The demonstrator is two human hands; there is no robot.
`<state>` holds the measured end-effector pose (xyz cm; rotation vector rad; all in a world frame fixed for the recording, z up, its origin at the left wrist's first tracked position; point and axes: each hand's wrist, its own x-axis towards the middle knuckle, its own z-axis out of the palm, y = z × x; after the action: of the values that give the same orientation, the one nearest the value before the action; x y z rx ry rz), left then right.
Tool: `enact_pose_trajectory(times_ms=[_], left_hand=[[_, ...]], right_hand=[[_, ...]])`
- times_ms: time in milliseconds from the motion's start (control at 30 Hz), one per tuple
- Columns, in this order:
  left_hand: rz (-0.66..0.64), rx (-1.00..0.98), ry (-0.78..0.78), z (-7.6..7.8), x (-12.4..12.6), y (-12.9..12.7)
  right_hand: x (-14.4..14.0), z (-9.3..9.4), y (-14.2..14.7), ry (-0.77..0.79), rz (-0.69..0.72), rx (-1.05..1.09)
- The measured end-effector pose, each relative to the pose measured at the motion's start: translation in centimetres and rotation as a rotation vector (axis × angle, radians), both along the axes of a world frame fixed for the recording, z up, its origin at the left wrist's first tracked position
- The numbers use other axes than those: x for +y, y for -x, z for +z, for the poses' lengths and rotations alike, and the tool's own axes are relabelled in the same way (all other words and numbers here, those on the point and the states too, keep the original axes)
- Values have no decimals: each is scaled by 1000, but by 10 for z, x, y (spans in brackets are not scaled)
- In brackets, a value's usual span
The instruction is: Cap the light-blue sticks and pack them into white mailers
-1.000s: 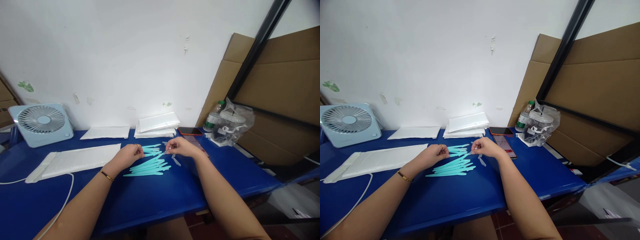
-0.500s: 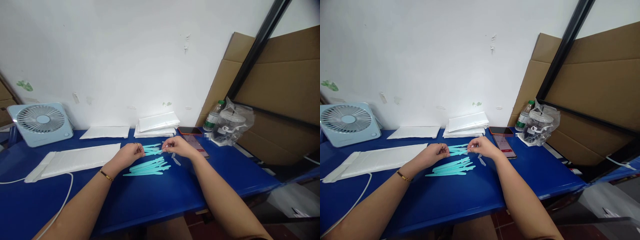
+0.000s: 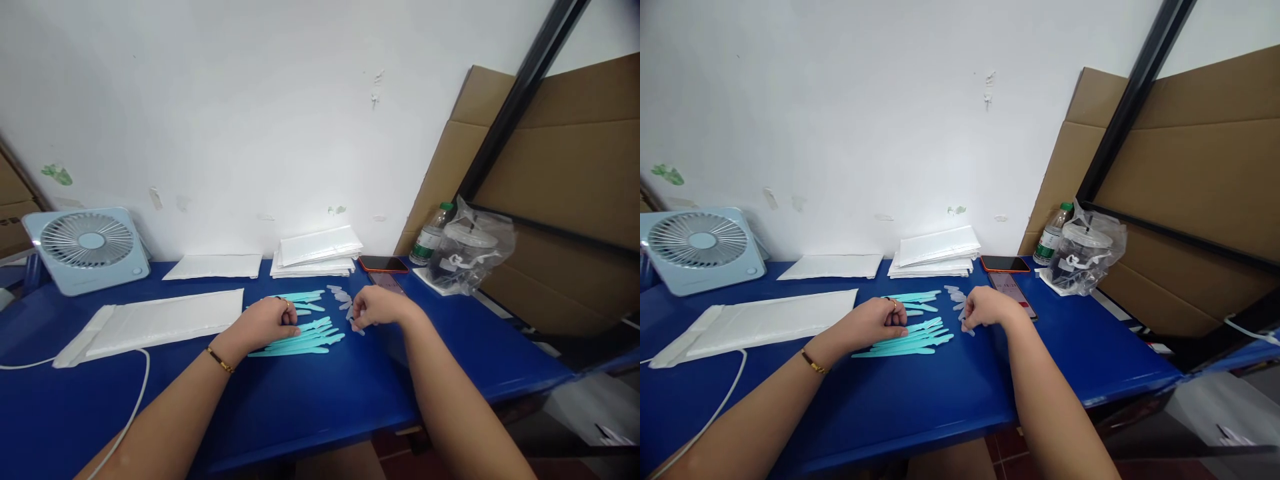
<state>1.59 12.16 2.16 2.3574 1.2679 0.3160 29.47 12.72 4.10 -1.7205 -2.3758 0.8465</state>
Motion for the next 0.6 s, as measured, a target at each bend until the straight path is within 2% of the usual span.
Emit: enact_pose_trajectory(times_ms=[67, 167, 233, 333, 467, 600], left_hand=[[-13, 20, 38, -2, 0, -1], [-18, 34, 1, -4, 0, -2], [-20, 42, -38, -5, 1, -2], [-8, -2, -65, -5, 2, 0], [79, -198, 7, -2, 3, 3], [102, -320, -18, 4, 1, 3]], right_hand=[[0, -4, 2, 55, 17, -43], [0, -8, 7, 33, 66, 7], [0, -9, 9, 39, 93, 141], [2, -7, 14, 31, 76, 487], [4, -5, 23, -156, 5, 867], [3, -3, 33, -338, -49, 1027]])
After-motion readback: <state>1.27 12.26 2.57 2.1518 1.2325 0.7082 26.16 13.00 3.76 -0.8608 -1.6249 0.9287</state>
